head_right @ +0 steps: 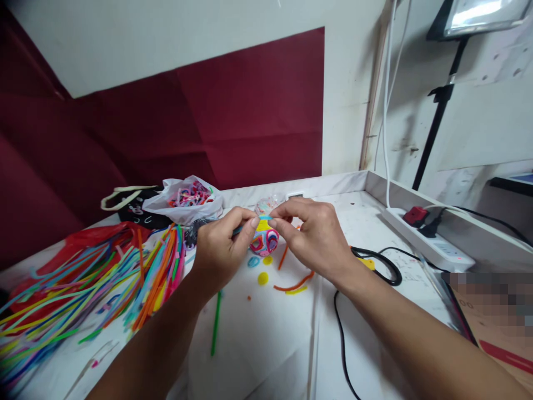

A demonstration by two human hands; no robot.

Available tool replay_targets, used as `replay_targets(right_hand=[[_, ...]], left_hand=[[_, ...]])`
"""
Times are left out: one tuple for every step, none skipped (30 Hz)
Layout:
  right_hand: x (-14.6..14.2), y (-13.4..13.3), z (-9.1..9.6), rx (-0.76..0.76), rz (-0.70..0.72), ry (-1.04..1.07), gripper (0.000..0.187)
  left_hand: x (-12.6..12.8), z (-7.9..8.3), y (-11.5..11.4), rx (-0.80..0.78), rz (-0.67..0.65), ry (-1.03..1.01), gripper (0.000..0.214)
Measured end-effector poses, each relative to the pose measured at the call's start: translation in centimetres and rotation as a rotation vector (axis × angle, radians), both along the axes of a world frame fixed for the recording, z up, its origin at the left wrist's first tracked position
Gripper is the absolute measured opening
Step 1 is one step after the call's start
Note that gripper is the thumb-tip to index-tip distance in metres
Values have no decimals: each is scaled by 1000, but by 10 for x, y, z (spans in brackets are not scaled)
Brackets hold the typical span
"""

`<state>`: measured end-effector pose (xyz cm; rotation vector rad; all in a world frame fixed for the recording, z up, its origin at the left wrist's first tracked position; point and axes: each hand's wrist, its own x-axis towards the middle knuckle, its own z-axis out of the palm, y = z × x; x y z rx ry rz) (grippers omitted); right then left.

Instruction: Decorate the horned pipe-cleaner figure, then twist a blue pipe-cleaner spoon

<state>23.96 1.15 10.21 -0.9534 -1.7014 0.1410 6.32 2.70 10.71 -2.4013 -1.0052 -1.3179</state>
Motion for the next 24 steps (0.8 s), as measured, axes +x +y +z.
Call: replay_targets(right_hand=[[-1,0,-1,-17,4,49,5],[-2,0,-1,-32,14,99,4],[-4,0,-2,-46,25,151,3],[-5,1,-3,-63,36,203,2],[-7,1,-4,-81,44,255,2],[-8,2,-5,-101,51,307,3],[-10,2,-7,-122,56,358,4],[-11,2,-8,-144,61,410,5],[-13,3,-9,-163,68,462,6],[-15,3,-11,-179,79,511,7],[-17,3,-12,-195,95,560,8],[-18,3,-13,-212,117,609,9],[-20,3,-13,-227,146,660,11],[-22,3,-14,-242,184,710,13],[-24,2,-14,-257,228,764,14],[-26,2,-14,-272,272,817,16],[-28,1,-14,-288,313,869,18],[-30,1,-14,-305,348,918,19],[-32,1,-14,-324,376,964,20],[-35,1,-14,-343,401,1005,21],[-36,2,-14,-362,421,1037,21],[-37,3,-14,-379,434,1057,21],[-37,4,-14,-393,442,1058,20],[-36,5,-14,-407,443,1035,20]], left_hand=[[0,0,0,-12,-19,-23,15],[1,0,-1,-26,-36,-44,14],[1,0,-1,-41,-51,-65,14],[2,0,-1,-56,-65,-87,14],[3,0,-1,-69,-77,-110,13],[3,0,-1,-81,-87,-133,13],[4,-1,-2,-93,-93,-153,13],[5,-1,-2,-104,-97,-170,13],[6,-2,-2,-115,-99,-184,13],[6,-2,-2,-128,-101,-194,13],[7,-3,-3,-138,-103,-203,13],[8,-3,-3,-147,-106,-213,14],[8,-4,-3,-154,-111,-222,14],[9,-4,-4,-160,-117,-231,15],[10,-4,-4,-165,-123,-239,15],[11,-4,-4,-171,-130,-246,15],[11,-5,-4,-176,-136,-250,15],[12,-5,-4,-180,-142,-253,14],[12,-5,-4,-181,-146,-254,14],[12,-6,-4,-180,-149,-253,13],[12,-6,-3,-176,-149,-249,13],[11,-6,-2,-168,-147,-245,12],[10,-6,-1,-157,-139,-237,12],[8,-6,0,-143,-123,-224,12]])
